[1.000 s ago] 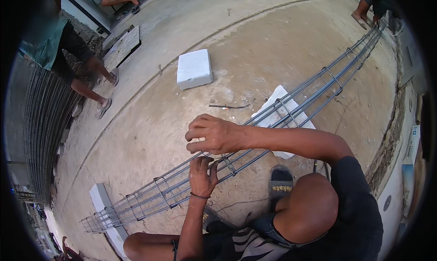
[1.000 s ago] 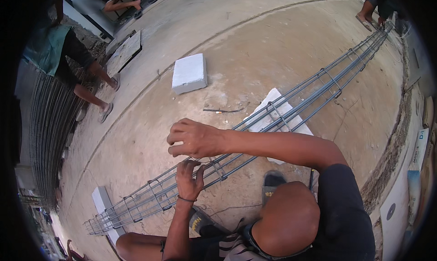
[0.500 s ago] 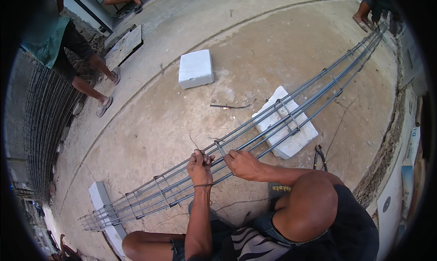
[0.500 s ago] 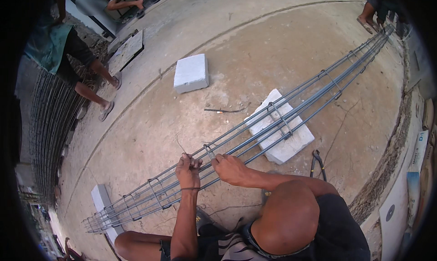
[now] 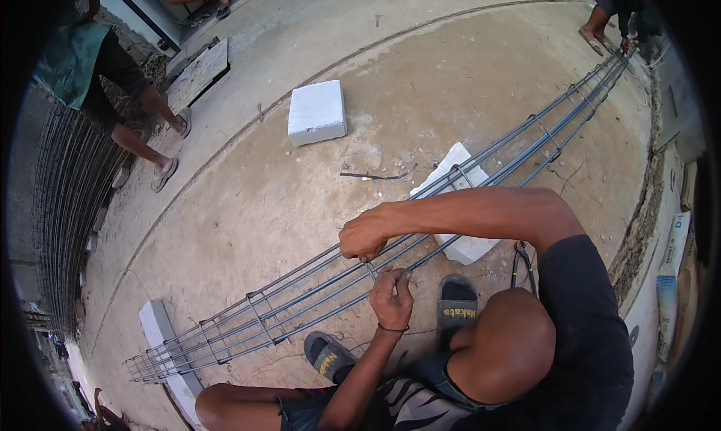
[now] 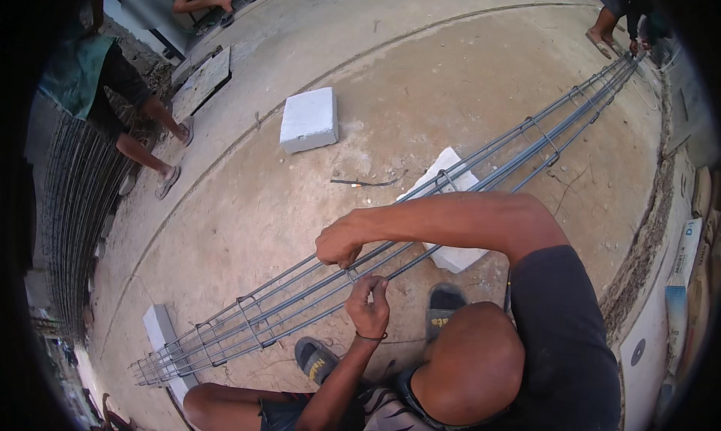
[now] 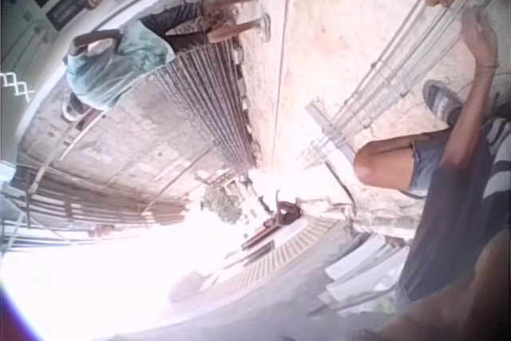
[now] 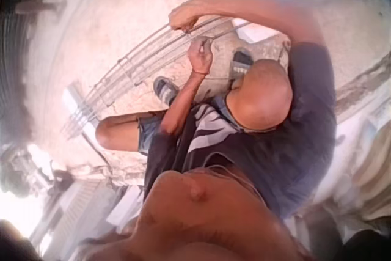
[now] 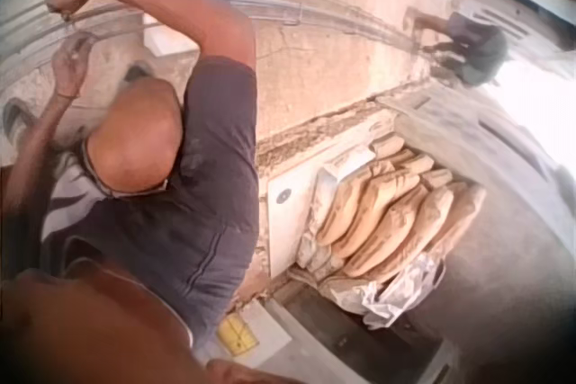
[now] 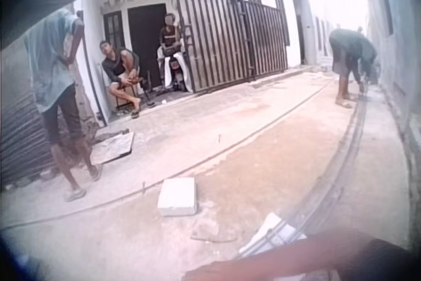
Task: The person constructs a rebar cage by wrapping wire around the intersecting metal rods, positioning a foam block beneath the frame, and twisting and tightening the wire connections using pliers.
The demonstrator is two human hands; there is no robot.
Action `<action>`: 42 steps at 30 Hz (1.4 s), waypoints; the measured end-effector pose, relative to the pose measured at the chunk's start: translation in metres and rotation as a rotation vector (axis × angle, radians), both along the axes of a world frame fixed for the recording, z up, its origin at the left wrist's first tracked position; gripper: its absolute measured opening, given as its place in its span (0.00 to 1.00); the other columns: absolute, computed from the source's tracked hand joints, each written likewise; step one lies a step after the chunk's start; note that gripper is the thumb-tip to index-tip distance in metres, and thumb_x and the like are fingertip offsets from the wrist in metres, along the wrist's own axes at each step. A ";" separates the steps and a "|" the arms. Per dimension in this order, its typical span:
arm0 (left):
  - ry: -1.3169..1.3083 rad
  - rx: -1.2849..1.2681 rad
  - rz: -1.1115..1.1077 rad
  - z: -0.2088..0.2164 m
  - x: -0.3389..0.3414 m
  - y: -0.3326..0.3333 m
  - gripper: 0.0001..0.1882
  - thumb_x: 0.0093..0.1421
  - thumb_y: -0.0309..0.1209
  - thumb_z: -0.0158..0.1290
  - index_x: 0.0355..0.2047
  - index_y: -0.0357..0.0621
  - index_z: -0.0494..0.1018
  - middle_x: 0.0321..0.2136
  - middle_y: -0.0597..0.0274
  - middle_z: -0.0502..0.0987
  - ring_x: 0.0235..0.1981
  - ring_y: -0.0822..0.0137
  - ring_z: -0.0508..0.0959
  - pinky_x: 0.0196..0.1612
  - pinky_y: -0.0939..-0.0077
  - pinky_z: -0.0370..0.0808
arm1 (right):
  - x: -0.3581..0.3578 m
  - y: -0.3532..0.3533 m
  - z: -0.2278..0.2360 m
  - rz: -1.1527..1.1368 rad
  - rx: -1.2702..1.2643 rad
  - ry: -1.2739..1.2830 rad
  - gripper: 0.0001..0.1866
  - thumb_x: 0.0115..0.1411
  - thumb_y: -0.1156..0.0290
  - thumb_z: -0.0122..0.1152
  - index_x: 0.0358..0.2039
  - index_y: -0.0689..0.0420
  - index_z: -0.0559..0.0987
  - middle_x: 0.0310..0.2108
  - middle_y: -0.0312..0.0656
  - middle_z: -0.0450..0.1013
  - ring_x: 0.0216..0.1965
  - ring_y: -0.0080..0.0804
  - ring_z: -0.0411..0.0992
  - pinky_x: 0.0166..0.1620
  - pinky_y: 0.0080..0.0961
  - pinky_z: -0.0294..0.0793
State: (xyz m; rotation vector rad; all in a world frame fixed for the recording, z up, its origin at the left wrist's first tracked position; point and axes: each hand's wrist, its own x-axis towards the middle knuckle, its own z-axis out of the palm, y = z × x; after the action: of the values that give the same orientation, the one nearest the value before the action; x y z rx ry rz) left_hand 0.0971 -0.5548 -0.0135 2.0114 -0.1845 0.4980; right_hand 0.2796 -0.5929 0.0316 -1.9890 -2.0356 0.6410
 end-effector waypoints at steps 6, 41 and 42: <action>0.202 0.232 0.284 -0.016 0.094 -0.024 0.11 0.62 0.33 0.53 0.38 0.37 0.74 0.27 0.58 0.78 0.28 0.60 0.78 0.32 0.70 0.73 | -0.036 0.043 0.031 0.087 -0.407 -0.351 0.07 0.49 0.72 0.65 0.21 0.62 0.77 0.20 0.49 0.74 0.25 0.43 0.74 0.28 0.42 0.71; 0.386 -1.418 0.418 0.010 -0.040 0.071 0.04 0.66 0.21 0.44 0.39 0.36 0.68 0.29 0.56 0.74 0.30 0.58 0.77 0.52 0.52 0.76 | -0.106 -0.051 -0.042 -0.941 0.641 0.177 0.10 0.57 0.71 0.61 0.30 0.64 0.71 0.27 0.48 0.70 0.31 0.50 0.74 0.34 0.40 0.73; 0.310 -1.241 0.353 0.018 -0.045 0.061 0.04 0.66 0.21 0.45 0.37 0.36 0.70 0.30 0.56 0.75 0.32 0.57 0.78 0.51 0.54 0.76 | -0.102 -0.050 -0.038 -0.987 0.626 0.303 0.11 0.57 0.68 0.62 0.31 0.63 0.72 0.25 0.47 0.71 0.30 0.50 0.73 0.33 0.39 0.72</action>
State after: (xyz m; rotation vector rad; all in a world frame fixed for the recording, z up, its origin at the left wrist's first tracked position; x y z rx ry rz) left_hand 0.0520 -0.4941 0.0044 0.8573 0.5635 0.3572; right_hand 0.1774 -0.6425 -0.0067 -1.9792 -0.7392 0.0487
